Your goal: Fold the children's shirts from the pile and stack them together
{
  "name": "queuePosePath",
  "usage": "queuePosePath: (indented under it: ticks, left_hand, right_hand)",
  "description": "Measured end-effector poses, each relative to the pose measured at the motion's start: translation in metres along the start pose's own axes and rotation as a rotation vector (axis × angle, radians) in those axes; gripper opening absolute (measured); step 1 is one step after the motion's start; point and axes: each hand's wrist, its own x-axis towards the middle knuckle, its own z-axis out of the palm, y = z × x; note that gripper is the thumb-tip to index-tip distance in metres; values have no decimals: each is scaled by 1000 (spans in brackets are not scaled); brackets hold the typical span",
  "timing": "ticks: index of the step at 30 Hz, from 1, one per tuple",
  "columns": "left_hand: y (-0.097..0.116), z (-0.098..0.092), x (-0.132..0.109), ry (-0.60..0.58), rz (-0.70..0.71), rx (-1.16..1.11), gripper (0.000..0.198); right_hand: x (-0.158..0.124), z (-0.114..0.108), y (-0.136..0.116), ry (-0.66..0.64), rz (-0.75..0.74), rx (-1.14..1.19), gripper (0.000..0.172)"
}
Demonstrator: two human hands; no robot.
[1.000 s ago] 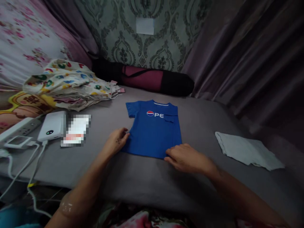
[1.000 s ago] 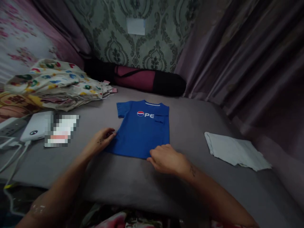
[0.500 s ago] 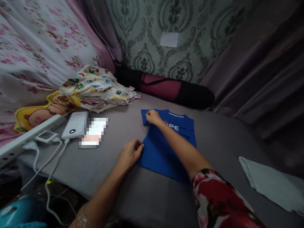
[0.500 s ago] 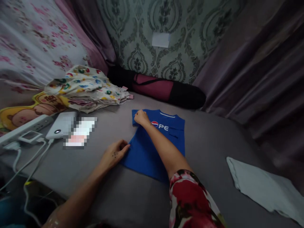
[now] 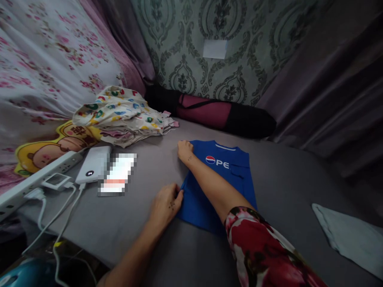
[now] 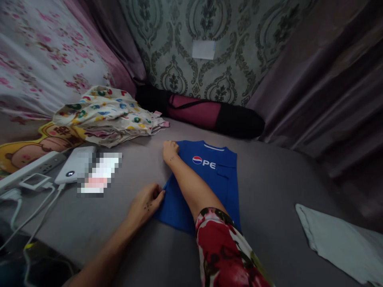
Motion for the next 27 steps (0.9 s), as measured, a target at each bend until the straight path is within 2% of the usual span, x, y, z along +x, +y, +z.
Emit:
queuePosePath:
  ticks: [3, 5, 8, 11, 13, 16, 19, 24, 26, 27]
  left_hand:
    - [3, -3, 1, -15, -62, -39, 19]
    - [7, -7, 1, -30, -102, -79, 20]
    - [10, -11, 2, -39, -144, -112, 20]
    - [8, -11, 3, -26, -148, -108, 21]
    - [5, -9, 3, -20, -132, -113, 22]
    - [0, -6, 1, -16, -86, -135, 22]
    - [0, -7, -3, -37, -30, -128, 33]
    - [14, -14, -12, -168, 12, -73, 30]
    - [20, -14, -19, -144, 63, -71, 23]
    - [23, -12, -23, -89, 113, -60, 20]
  right_hand:
    - [9, -3, 20, 6, 87, 175, 21]
    - [15, -8, 41, 22, 210, 490, 15]
    - [16, -20, 78, 144, 327, 916, 22]
    - [5, -30, 114, 209, 481, 1384, 17]
    - [-6, -32, 131, 197, 563, 1585, 18]
    - [-21, -29, 147, 179, 593, 1623, 20]
    - [-28, -23, 153, 161, 584, 1651, 17]
    - [-36, -10, 158, 189, 487, 1599, 8]
    - [-38, -5, 160, 240, 440, 1540, 9]
    - [-38, -3, 161, 268, 426, 1519, 12]
